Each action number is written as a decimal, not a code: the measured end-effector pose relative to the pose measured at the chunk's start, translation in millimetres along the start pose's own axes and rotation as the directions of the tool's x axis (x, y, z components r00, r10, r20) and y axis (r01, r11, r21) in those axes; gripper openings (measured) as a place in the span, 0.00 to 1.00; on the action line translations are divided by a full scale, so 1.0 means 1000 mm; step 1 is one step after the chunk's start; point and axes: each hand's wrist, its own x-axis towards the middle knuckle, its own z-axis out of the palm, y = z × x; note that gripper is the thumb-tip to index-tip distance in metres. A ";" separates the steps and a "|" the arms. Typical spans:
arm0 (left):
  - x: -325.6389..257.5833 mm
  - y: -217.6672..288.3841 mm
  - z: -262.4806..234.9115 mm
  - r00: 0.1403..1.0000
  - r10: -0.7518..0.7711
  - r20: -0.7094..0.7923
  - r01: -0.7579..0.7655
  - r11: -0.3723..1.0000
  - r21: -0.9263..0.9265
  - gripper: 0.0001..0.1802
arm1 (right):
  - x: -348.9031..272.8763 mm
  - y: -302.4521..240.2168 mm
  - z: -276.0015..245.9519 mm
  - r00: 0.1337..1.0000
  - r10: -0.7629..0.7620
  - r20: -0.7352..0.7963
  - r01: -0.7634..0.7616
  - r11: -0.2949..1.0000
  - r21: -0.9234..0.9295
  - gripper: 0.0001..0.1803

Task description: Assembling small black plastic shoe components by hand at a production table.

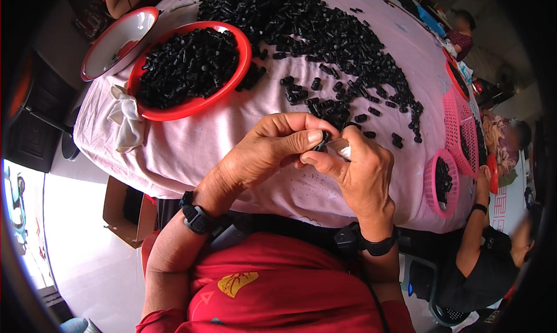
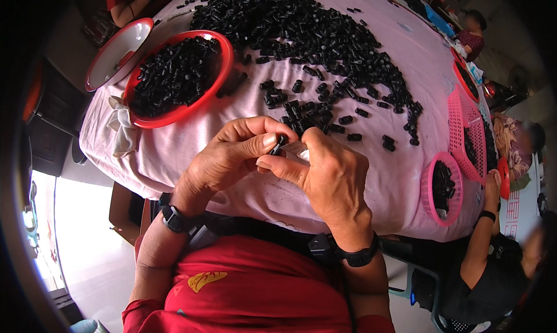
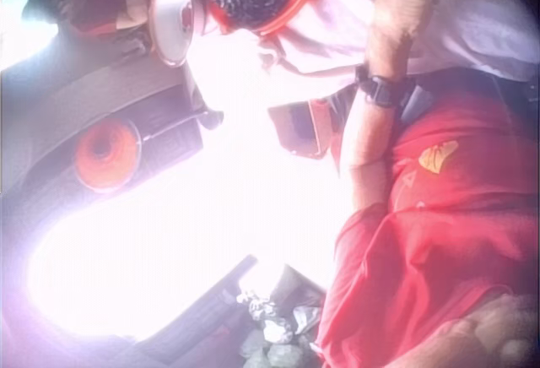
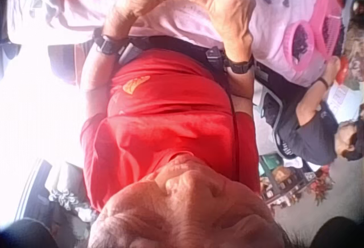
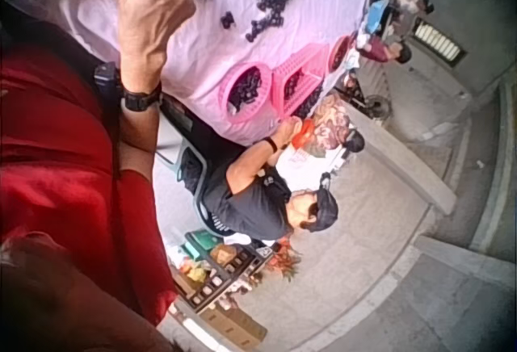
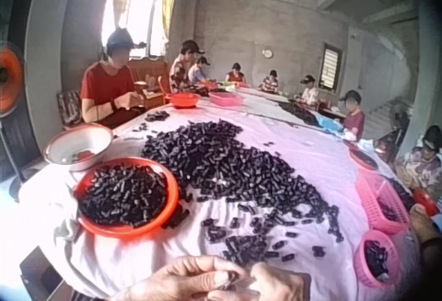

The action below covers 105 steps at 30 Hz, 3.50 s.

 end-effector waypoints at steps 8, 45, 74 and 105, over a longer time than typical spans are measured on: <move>0.000 0.003 0.002 1.000 -0.002 -0.003 0.002 1.000 -0.005 0.15 | -0.003 0.003 0.005 0.999 -0.012 0.035 0.011 1.000 0.005 0.30; 0.000 0.001 0.000 0.999 0.001 0.036 0.001 0.999 -0.049 0.14 | -0.002 0.004 0.004 0.999 0.048 0.026 -0.050 0.993 0.107 0.31; 0.001 -0.002 0.003 1.000 -0.020 0.024 0.023 0.990 -0.140 0.14 | 0.000 0.002 0.003 1.000 0.013 -0.001 -0.012 0.987 0.162 0.31; 0.002 -0.004 -0.002 0.998 -0.012 0.056 0.025 0.968 -0.248 0.14 | 0.001 -0.006 0.003 0.997 0.073 -0.039 -0.047 0.883 0.468 0.17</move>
